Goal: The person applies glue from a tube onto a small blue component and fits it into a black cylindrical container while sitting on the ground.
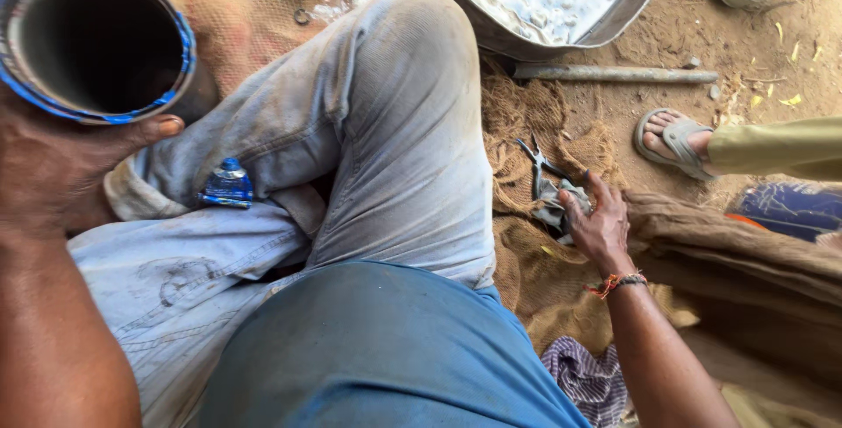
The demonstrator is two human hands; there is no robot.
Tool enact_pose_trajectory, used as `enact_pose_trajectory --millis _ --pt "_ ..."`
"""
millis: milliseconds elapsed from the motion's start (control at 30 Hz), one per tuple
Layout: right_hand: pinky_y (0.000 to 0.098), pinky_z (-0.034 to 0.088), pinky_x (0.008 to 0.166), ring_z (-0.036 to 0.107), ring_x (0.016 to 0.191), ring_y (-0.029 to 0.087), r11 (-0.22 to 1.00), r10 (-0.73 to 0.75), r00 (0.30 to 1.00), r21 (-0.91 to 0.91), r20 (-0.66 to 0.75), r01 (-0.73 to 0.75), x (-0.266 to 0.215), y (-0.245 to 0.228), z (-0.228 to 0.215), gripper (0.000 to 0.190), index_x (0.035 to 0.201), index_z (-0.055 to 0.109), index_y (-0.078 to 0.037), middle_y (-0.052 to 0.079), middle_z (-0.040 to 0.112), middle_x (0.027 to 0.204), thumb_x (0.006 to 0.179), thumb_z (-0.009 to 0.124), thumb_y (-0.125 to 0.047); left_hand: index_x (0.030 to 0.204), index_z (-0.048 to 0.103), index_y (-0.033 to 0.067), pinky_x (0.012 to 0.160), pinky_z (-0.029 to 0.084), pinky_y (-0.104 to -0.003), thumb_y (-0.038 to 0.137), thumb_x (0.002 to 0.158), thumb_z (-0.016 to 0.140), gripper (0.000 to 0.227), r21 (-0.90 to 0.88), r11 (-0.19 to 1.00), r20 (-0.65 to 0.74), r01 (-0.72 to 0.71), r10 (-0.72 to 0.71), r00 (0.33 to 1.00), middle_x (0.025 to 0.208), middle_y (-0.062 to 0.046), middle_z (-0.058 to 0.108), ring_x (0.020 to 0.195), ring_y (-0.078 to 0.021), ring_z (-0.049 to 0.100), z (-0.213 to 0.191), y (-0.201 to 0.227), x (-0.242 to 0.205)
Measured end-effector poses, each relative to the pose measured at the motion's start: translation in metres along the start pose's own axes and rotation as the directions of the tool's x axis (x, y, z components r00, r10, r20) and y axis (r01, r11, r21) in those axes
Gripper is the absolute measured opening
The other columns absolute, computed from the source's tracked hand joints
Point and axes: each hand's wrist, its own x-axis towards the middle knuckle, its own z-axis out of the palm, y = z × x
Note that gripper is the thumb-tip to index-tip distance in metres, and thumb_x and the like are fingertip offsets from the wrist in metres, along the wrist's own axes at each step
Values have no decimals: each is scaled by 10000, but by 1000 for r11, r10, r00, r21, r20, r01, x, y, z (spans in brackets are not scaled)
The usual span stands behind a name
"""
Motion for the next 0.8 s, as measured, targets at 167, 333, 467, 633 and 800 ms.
enact_pose_trajectory --millis 167,333,467,633,800 --pt "505 460 1036 558 1241 356 995 -92 991 31 -97 95 25 -11 12 643 1464 580 -100 203 586 1325 939 729 -441 1465 472 -15 1143 571 -376 367 835 921 863 -12 1000 -12 25 -25 1000 1376 -156 618 1285 -251 633 -1 -3 5" --pt "478 511 918 618 1068 312 966 -192 941 117 -279 231 53 -40 1 547 1371 625 -48 189 632 1200 947 761 -364 1543 314 -4 1185 520 -409 401 777 951 1076 289 951 3 -105 109 994 1463 -190 550 1361 -302 593 1 -21 1" --pt "422 533 884 634 985 236 855 -373 802 164 -466 493 94 -113 -42 358 1384 654 -1 142 667 1062 1131 737 -240 1565 256 -1 1255 479 -392 464 795 981 1155 179 984 -66 -13 25 997 1519 -182 524 1416 -313 570 2 -35 -13" --pt "388 578 821 679 995 238 697 -431 798 406 -421 591 121 -179 -87 457 1322 594 12 120 635 1141 960 686 -252 1529 304 -37 1226 469 -417 472 778 961 1120 115 993 -71 11 -3 997 1497 -187 550 1405 -308 566 2 -25 -7" --pt "476 543 978 678 1119 373 867 -467 839 42 -279 496 118 -128 -100 460 1413 606 36 231 682 1173 1067 683 -257 1521 359 -38 1172 518 -408 429 760 924 1057 139 990 -52 -19 26 998 1451 -193 580 1350 -304 602 0 -17 0"
